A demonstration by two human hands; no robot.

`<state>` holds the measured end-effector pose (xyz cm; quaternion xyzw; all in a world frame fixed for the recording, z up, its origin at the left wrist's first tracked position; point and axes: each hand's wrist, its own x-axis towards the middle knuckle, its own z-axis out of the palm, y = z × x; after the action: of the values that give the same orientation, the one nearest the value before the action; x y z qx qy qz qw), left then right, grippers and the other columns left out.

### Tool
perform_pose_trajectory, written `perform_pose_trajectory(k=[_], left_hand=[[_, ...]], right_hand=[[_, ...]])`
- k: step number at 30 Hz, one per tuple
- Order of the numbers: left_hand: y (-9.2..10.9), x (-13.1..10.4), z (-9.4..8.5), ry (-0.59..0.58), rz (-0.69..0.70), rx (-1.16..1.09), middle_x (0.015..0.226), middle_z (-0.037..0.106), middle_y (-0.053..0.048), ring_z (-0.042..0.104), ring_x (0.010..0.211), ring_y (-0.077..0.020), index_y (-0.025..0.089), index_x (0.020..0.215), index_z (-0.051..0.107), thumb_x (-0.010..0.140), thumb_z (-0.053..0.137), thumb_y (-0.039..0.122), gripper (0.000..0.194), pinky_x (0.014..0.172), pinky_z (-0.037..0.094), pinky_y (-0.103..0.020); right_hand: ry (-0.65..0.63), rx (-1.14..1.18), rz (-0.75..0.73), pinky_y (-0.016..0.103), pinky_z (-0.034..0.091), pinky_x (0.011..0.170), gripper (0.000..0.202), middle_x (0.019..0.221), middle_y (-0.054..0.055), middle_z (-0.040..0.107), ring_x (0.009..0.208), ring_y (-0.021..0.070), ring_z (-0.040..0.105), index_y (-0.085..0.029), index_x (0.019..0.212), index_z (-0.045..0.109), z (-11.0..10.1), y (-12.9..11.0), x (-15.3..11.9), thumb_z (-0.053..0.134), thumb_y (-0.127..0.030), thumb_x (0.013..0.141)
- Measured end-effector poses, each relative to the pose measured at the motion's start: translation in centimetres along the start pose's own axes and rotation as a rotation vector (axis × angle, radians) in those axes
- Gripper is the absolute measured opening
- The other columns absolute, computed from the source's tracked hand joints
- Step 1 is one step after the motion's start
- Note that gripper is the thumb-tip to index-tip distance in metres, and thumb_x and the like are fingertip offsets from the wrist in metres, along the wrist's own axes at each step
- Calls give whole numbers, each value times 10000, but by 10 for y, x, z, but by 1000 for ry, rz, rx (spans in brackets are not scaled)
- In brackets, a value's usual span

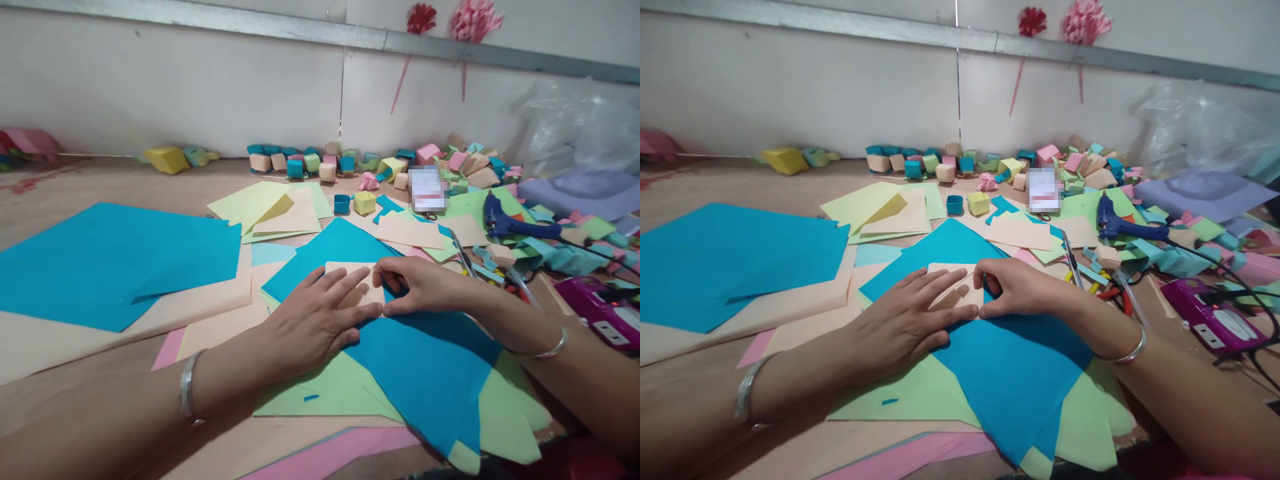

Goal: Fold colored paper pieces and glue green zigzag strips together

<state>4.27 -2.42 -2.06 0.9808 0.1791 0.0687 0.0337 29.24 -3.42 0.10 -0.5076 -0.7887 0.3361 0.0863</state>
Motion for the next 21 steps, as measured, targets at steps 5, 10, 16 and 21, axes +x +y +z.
perform_pose_trajectory(k=[5,10,16,21], left_hand=[[-1,0,1,7,-10,-8,1521,395,-59,392,1338,-355,389,1386,487,994,385,466,412,1082,275,-550],[-1,2,-1,5,-15,-53,1473,448,-50,416,1317,-339,404,1359,518,995,385,476,394,1085,268,-505],[0,1,-1,-7,-25,-43,1555,350,-32,364,1366,-343,409,1374,493,1000,379,460,394,1084,253,-525],[1,3,-1,-12,-1,-9,1574,332,27,402,1320,-340,381,1404,476,996,399,430,418,1092,246,-496]], right_hand=[[42,25,22,225,354,554,259,715,-53,494,637,112,469,-206,904,553,2,1,0,694,-277,699],[88,64,63,222,363,553,201,675,-58,506,614,109,490,-202,832,566,2,5,5,673,-220,663],[67,176,91,221,355,513,194,616,-75,506,563,101,486,-201,783,565,2,9,8,703,-260,659],[100,182,100,214,341,488,143,594,-74,530,541,93,482,-198,743,575,3,11,9,681,-228,652]])
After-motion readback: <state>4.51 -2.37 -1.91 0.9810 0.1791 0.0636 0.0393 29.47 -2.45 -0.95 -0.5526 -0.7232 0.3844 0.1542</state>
